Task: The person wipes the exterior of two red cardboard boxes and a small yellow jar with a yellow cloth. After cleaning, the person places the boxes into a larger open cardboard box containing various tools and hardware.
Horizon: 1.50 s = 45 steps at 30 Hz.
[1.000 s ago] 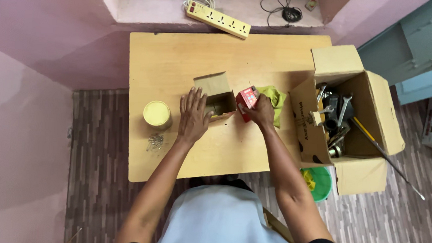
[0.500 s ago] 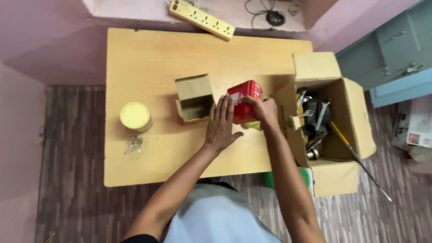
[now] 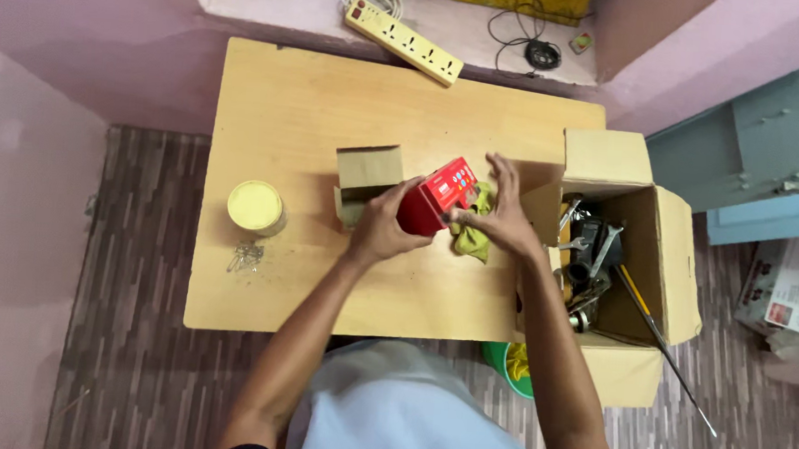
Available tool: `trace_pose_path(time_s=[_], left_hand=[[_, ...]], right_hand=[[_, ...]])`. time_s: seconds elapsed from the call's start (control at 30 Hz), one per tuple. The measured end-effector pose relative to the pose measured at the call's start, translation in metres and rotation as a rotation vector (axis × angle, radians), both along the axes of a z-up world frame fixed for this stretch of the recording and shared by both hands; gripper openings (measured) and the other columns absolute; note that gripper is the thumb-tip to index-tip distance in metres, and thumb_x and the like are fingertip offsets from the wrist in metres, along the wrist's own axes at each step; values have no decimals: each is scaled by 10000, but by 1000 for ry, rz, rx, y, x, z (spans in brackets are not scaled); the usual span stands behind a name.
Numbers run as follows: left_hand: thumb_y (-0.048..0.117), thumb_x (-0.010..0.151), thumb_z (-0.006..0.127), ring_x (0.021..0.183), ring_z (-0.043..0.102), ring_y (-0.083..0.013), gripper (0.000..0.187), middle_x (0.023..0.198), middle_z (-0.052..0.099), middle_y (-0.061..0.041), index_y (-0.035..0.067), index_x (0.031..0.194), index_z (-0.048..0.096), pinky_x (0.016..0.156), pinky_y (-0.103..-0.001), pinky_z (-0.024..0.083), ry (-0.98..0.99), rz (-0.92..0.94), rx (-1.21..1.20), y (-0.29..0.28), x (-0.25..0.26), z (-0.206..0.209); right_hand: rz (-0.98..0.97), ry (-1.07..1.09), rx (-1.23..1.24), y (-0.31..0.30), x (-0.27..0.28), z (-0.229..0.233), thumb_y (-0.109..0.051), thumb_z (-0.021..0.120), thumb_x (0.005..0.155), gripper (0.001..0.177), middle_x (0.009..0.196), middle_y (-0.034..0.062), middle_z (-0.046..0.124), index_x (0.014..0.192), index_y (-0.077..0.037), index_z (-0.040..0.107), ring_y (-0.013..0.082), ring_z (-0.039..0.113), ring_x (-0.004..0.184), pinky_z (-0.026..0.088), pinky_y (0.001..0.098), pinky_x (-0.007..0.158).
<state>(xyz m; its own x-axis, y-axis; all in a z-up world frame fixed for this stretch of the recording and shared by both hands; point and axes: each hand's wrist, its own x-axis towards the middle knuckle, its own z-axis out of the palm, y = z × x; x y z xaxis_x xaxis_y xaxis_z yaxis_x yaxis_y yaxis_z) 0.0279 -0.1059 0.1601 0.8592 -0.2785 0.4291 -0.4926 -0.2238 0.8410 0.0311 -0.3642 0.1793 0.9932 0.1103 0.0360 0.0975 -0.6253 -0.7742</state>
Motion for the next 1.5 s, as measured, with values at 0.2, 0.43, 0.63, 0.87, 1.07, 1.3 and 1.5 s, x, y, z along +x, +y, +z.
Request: trace_pose_path(time_s=[0.2,0.43,0.63,0.87,1.07,1.3,1.5], left_hand=[[289,624,959,1034,765,-213,787,1125,771,-134,47,1296,628,942,-358,605,328,-89,-16,37,8,15],[319,590,1003,1235,650,-226,1000,1323,666,-143,22,1414,522,1082,-379,533,336,-165,-108,78,34,1],[211,583,989,1450,330,-354,1145,1530,360,-211,-23,1480,317,1190,-470,316,222,310,46,101,32,-32],[138,924,746,1298,529,-405,540,1401,518,-237,2,1385,499,1042,-482,484,120,553,91,59,-4,-89],[198,1004,668,945,734,-361,309,1031,716,-209,28,1239,562,779,-448,569,368,632,10,67,-1,-123],[199,957,705,868,739,-356,277,953,743,-221,-7,1127,630,751,-432,562,471,752,25,70,3,-139],[187,919,701,856,773,-284,265,974,774,-167,18,1117,652,761,-389,589,564,669,-140,64,10,-149]], right_hand=[[535,255,38,42,52,72,-249,980,493,1253,1517,93,475,1565,-106,349,269,504,1359,466,396,1097],[466,23,23,84,58,60,-194,1028,547,796,1092,65,699,1227,-20,651,163,687,988,578,332,900],[199,-129,256,111,51,37,-174,1013,576,800,1147,85,702,1260,-2,636,153,693,1053,585,305,970],[84,-77,295,127,54,12,-179,1015,577,818,1155,97,708,1266,25,625,174,685,1072,557,329,1001],[41,-28,317,127,42,-23,-205,1003,574,838,1174,96,711,1282,17,614,174,688,1083,559,329,1003],[141,-147,-18,101,29,-13,-253,1000,552,765,1096,102,701,1202,-25,668,221,712,978,593,341,879],[169,-143,-191,98,17,-3,-317,976,526,746,1047,99,702,1168,-65,690,279,686,981,567,393,867]])
